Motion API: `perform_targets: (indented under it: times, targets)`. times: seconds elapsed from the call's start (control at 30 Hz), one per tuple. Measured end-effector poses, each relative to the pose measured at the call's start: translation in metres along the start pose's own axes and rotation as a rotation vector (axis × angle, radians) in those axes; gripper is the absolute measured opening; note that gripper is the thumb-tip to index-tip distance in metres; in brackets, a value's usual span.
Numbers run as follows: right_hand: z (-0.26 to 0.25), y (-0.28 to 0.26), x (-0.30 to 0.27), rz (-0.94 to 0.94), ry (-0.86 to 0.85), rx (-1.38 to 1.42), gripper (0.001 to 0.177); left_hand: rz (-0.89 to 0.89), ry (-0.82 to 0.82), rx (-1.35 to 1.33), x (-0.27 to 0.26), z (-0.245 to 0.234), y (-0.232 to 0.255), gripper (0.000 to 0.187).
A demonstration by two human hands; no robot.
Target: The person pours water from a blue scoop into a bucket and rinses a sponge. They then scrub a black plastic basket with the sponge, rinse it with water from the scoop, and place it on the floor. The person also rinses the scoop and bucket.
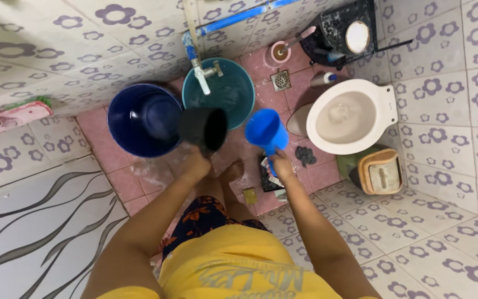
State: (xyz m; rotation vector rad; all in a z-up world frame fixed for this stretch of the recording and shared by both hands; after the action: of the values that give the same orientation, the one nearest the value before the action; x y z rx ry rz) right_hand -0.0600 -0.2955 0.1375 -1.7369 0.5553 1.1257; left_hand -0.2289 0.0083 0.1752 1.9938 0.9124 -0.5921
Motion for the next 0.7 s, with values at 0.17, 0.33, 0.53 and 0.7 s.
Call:
perform_targets:
  times: [0.17,0.33,0.53,0.7]
  targets:
    - [0.053,-0.019,0.012,-0.511,-0.015,-0.242,0.054,-0.138,0.190,-0.404,0.018,0.002,-0.023,0.051]
    - [0.088,-0.033,0.032,-0.536,0.036,-0.398,0.054,-0.213,0.225,-0.550,0.025,-0.013,-0.010,0.039]
    - [0.086,-0.057,0.040,-0.671,-0.083,-0.293,0.051,-0.199,0.251,-0.545,0.033,-0.023,0.014,0.044]
    - [0.071,-0.072,0.030,-0.343,-0.024,-0.039,0.051,-0.147,0.135,-0.416,0.054,0.001,0.013,0.060]
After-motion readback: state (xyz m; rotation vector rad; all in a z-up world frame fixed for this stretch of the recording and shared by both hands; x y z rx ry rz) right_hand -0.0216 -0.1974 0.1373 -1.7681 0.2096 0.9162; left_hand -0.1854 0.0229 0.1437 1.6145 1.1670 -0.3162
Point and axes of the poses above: each hand's wrist, its own x-axis towards the middle knuckle, its own z-axis out of the palm, y = z × x, the point moved 3 cm from there along x, towards the middle knuckle, and after that the axes turned 8 degrees about z, right-handed, at the moved point
